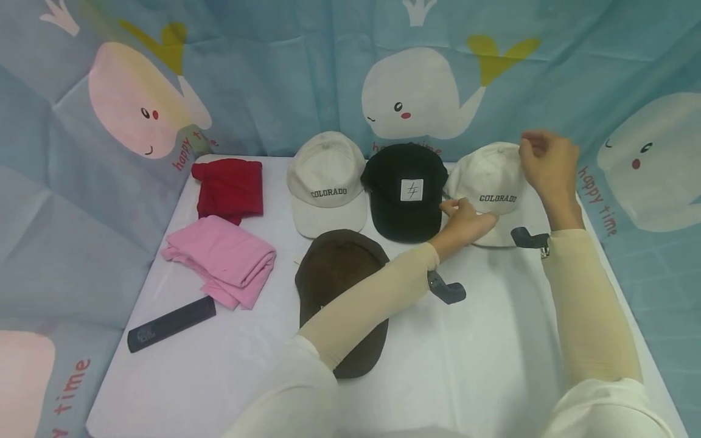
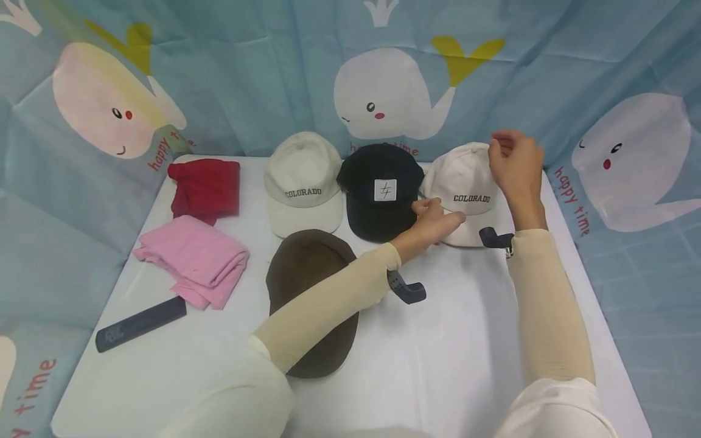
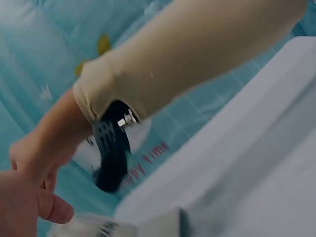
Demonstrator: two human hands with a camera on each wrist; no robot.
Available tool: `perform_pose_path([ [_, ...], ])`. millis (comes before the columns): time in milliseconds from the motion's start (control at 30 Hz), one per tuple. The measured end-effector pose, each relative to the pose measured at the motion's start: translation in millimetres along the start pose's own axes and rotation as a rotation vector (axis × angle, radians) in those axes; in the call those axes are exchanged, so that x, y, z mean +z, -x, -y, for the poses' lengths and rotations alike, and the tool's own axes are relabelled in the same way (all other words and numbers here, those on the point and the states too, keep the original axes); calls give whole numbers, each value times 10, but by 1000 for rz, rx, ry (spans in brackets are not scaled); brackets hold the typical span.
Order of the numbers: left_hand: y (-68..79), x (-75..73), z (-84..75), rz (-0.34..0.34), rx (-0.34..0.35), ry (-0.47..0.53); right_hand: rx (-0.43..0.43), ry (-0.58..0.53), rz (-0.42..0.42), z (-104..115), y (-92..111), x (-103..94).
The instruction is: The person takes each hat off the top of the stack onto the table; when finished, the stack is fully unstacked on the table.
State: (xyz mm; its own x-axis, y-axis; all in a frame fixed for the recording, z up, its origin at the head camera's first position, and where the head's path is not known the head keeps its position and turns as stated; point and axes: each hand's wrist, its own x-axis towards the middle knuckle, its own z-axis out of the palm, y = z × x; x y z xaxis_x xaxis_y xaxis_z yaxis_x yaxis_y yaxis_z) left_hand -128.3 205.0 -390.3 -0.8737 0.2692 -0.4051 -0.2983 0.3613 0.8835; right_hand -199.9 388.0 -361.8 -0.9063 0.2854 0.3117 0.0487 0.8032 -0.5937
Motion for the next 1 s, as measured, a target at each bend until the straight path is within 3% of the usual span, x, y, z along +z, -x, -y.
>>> perform_pose_path([
  [100, 286, -179, -169, 38, 109, -16, -112, -99, -39, 317, 76, -69],
  [267, 973, -648, -307, 131, 389, -46, -279, -293, -29, 927, 353, -191],
  [400, 1416, -1051, -98, 123, 568, -51, -368, -366, 55, 1251, 679, -220],
  [500, 1685, -1372, 206, 37, 642, -53, -423, -377, 127, 1346, 913, -174],
  [567, 1842, -1599, 462, -46, 651, -59, -463, -373, 168, 1371, 1072, -112],
  [667, 2060, -1917, 918, -188, 611, -66, -492, -379, 245, 1366, 1309, 29],
  [800, 2335, -2186, 1575, -351, 433, -169, -489, -366, 351, 1303, 1610, 273],
  [900, 2470, -2229, 2005, -400, 238, -285, -469, -328, 416, 1240, 1801, 453],
  [1000, 2536, -2173, 2294, -393, 96, -335, -454, -286, 477, 1196, 1938, 617],
])
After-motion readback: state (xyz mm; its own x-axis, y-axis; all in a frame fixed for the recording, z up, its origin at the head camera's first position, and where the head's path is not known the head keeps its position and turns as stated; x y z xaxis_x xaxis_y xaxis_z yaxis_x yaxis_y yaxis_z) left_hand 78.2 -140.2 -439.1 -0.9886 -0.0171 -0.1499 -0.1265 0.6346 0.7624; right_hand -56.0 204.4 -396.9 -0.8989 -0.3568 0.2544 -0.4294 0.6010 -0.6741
